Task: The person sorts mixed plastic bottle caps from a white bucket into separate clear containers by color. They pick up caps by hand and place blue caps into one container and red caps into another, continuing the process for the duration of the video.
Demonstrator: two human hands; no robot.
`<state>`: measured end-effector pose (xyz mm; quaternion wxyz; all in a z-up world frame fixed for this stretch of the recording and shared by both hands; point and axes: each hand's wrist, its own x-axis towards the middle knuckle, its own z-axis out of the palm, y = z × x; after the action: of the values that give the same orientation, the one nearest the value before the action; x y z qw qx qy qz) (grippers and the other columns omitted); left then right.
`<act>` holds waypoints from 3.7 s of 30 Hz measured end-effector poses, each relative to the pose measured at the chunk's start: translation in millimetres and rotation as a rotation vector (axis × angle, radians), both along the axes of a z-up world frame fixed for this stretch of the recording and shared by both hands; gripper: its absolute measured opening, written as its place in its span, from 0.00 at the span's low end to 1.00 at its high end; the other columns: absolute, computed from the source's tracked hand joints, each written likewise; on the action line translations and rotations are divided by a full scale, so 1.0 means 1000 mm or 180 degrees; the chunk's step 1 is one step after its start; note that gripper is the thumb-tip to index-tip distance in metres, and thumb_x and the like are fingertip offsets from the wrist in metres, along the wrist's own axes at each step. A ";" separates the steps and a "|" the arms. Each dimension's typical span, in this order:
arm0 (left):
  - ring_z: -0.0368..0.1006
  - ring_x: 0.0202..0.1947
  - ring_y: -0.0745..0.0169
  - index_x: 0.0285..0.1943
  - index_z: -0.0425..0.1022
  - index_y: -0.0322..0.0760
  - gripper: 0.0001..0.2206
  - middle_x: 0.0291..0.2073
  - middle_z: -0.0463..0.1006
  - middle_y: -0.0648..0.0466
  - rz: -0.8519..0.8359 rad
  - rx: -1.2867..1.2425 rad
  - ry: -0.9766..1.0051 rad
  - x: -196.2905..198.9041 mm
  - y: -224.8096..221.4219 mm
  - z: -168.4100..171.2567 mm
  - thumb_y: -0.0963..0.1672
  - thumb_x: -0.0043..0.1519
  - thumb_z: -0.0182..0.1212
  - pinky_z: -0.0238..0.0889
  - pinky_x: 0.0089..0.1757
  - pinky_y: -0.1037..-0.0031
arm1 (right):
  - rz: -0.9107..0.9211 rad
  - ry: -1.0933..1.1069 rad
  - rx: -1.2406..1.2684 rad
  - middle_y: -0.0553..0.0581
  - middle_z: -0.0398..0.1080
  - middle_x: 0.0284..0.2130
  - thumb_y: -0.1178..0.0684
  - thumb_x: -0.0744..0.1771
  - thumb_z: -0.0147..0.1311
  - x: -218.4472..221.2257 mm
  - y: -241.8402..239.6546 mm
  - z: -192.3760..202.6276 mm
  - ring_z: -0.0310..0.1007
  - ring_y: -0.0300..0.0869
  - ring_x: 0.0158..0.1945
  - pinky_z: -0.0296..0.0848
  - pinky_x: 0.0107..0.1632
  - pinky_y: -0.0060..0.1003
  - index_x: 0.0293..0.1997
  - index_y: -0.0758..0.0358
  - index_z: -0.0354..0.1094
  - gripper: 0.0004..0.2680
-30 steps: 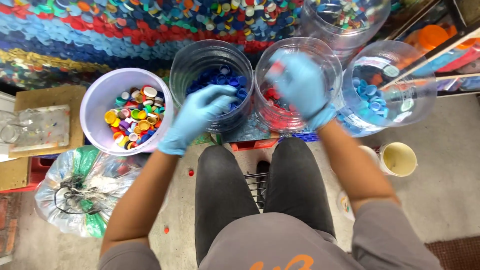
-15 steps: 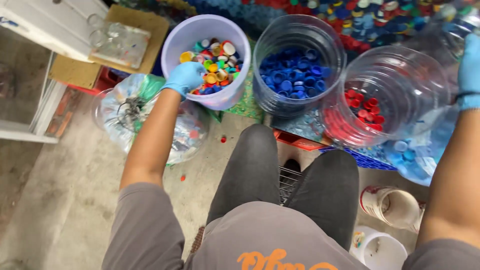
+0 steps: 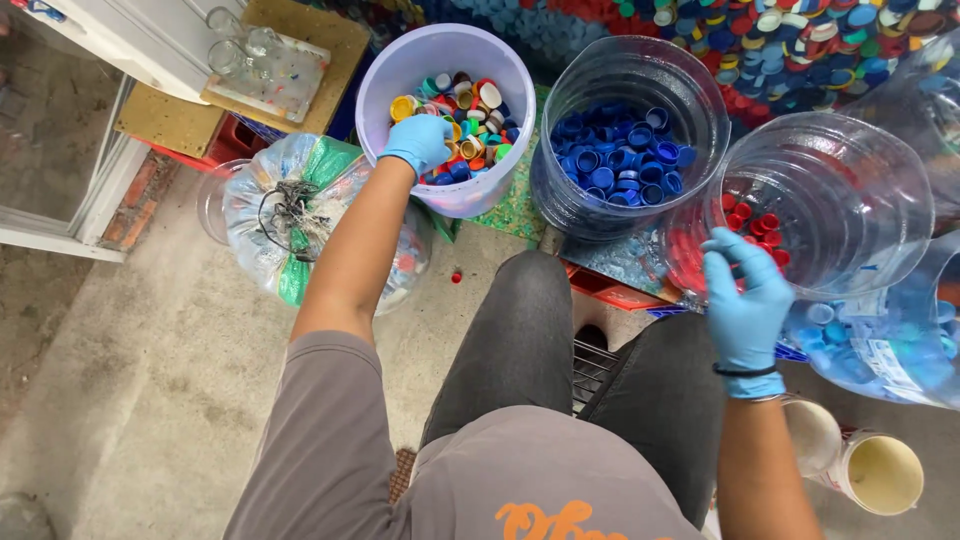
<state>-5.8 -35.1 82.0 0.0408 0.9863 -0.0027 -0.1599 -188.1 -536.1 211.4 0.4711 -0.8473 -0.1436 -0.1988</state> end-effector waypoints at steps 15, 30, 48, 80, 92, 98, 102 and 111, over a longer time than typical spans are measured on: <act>0.72 0.62 0.42 0.58 0.78 0.33 0.20 0.56 0.79 0.39 0.0725 -0.0404 0.0295 0.019 0.031 0.013 0.47 0.60 0.54 0.64 0.61 0.53 | -0.0066 0.0911 0.0386 0.64 0.77 0.43 0.62 0.69 0.61 -0.033 0.024 -0.042 0.73 0.49 0.43 0.72 0.49 0.45 0.58 0.63 0.76 0.11; 0.72 0.60 0.41 0.64 0.77 0.61 0.23 0.60 0.75 0.52 -0.0145 0.0213 -0.0209 0.013 -0.006 0.033 0.44 0.58 0.65 0.67 0.57 0.51 | -0.0034 0.0891 0.0468 0.63 0.77 0.42 0.62 0.69 0.62 -0.032 0.026 -0.036 0.72 0.47 0.41 0.73 0.50 0.44 0.58 0.63 0.76 0.11; 0.73 0.61 0.44 0.58 0.81 0.55 0.21 0.56 0.81 0.56 -0.0244 0.0028 0.0809 0.005 -0.014 0.017 0.49 0.54 0.70 0.62 0.57 0.45 | 0.0000 0.1053 0.0589 0.68 0.75 0.47 0.61 0.70 0.60 -0.036 0.027 -0.048 0.75 0.56 0.48 0.73 0.56 0.54 0.58 0.64 0.75 0.10; 0.78 0.52 0.40 0.42 0.83 0.48 0.13 0.43 0.84 0.50 0.0401 -0.1000 -0.0551 0.006 -0.014 0.039 0.55 0.58 0.65 0.70 0.52 0.54 | 0.0017 0.1194 0.0498 0.69 0.75 0.48 0.60 0.70 0.60 -0.036 0.026 -0.056 0.76 0.57 0.50 0.74 0.55 0.55 0.58 0.65 0.74 0.10; 0.72 0.62 0.45 0.68 0.70 0.48 0.24 0.60 0.76 0.48 0.0247 -0.0962 -0.0319 0.078 -0.033 -0.020 0.45 0.60 0.60 0.67 0.60 0.58 | -0.0078 0.1180 0.0564 0.68 0.76 0.47 0.61 0.69 0.60 -0.038 0.022 -0.051 0.76 0.57 0.49 0.74 0.55 0.55 0.57 0.65 0.75 0.10; 0.69 0.65 0.48 0.68 0.71 0.53 0.36 0.64 0.73 0.50 0.0547 -0.1393 -0.0043 0.060 -0.020 0.005 0.51 0.46 0.77 0.63 0.62 0.60 | -0.0028 0.1087 0.0381 0.67 0.76 0.46 0.61 0.69 0.60 -0.035 0.017 -0.060 0.77 0.55 0.50 0.74 0.56 0.53 0.55 0.65 0.76 0.09; 0.63 0.68 0.33 0.76 0.62 0.45 0.40 0.70 0.64 0.36 0.0778 -0.1880 0.0136 0.047 -0.026 0.033 0.48 0.52 0.77 0.61 0.64 0.52 | -0.0023 0.1189 0.0575 0.67 0.76 0.47 0.61 0.69 0.60 -0.036 0.025 -0.056 0.77 0.56 0.50 0.73 0.57 0.52 0.56 0.64 0.75 0.10; 0.77 0.52 0.33 0.62 0.78 0.49 0.16 0.56 0.72 0.43 -0.0052 -0.0279 -0.0525 0.075 -0.038 0.000 0.45 0.64 0.64 0.73 0.51 0.45 | -0.0024 0.1201 0.0496 0.68 0.76 0.48 0.61 0.69 0.60 -0.034 0.022 -0.061 0.76 0.57 0.51 0.74 0.56 0.54 0.56 0.66 0.75 0.10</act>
<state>69.2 -73.3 82.1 0.0823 0.9933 -0.0211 -0.0781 -221.8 -514.0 150.1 0.5530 -0.8310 -0.0338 -0.0487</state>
